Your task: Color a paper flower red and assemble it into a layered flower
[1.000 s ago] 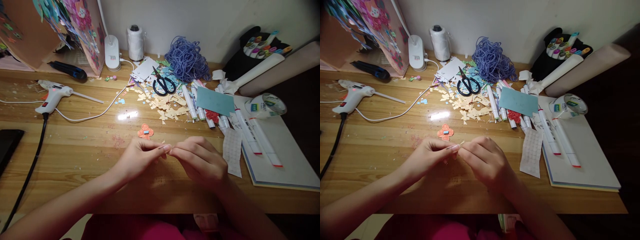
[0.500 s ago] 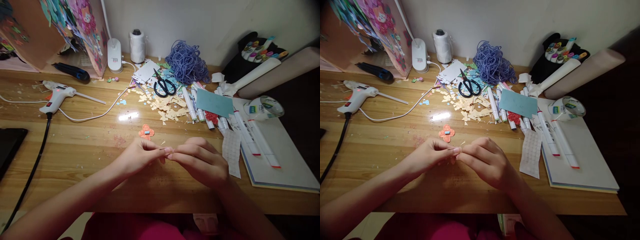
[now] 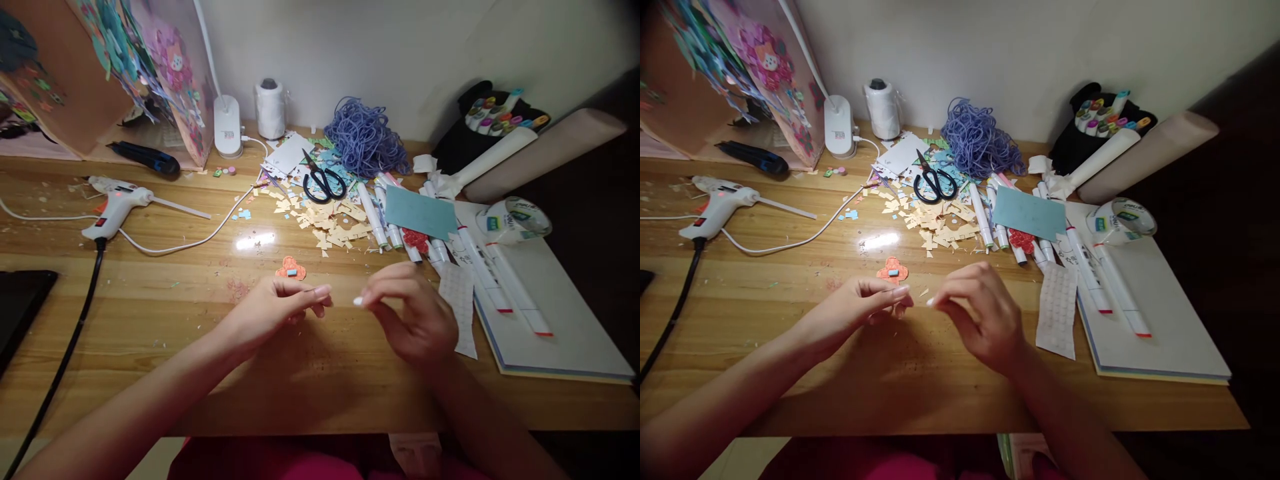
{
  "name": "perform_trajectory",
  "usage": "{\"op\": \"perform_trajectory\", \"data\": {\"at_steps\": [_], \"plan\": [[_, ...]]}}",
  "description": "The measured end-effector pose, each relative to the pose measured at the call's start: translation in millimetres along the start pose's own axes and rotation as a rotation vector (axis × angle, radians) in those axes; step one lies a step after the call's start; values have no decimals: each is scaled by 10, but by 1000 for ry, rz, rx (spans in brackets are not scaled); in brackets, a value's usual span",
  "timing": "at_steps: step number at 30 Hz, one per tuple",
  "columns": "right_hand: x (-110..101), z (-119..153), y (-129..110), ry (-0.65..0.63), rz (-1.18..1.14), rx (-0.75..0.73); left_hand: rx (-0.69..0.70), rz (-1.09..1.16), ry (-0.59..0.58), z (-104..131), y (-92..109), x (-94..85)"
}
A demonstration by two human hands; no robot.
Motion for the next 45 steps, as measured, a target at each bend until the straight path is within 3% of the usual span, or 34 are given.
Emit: {"op": "perform_trajectory", "data": {"at_steps": [3, 6, 10, 12, 17, 25, 36, 45], "plan": [[-37, 3, 247, 56, 191, 244, 97, -116, 89, 1, 57, -82], [-43, 25, 506, -6, 343, 399, 213, -231, 214, -6, 132, -208], [-9, 37, 610, -21, 340, 429, 357, -457, 438, -29, 191, -415], [21, 21, 558, -44, 335, 373, 433, -592, 482, -37, 196, -483], [105, -16, 412, -184, 258, 257, 601, -868, 403, -40, 192, -490], [345, 47, 287, -352, 73, 198, 614, -1045, 299, -94, 95, -413], [757, -205, 186, -324, -103, 331, 545, -997, 250, -86, 142, -466], [809, -181, 266, -330, -143, 349, 563, -953, 220, -156, 47, -486]]}}
Point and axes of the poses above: each hand's wrist, its own z-axis away from the middle knuckle, its own x-axis out of the palm, y = z × x, the point moved 2 cm from there along -z, towards the middle knuckle, and after that the axes turned 3 degrees about z, right-handed, at the moved point
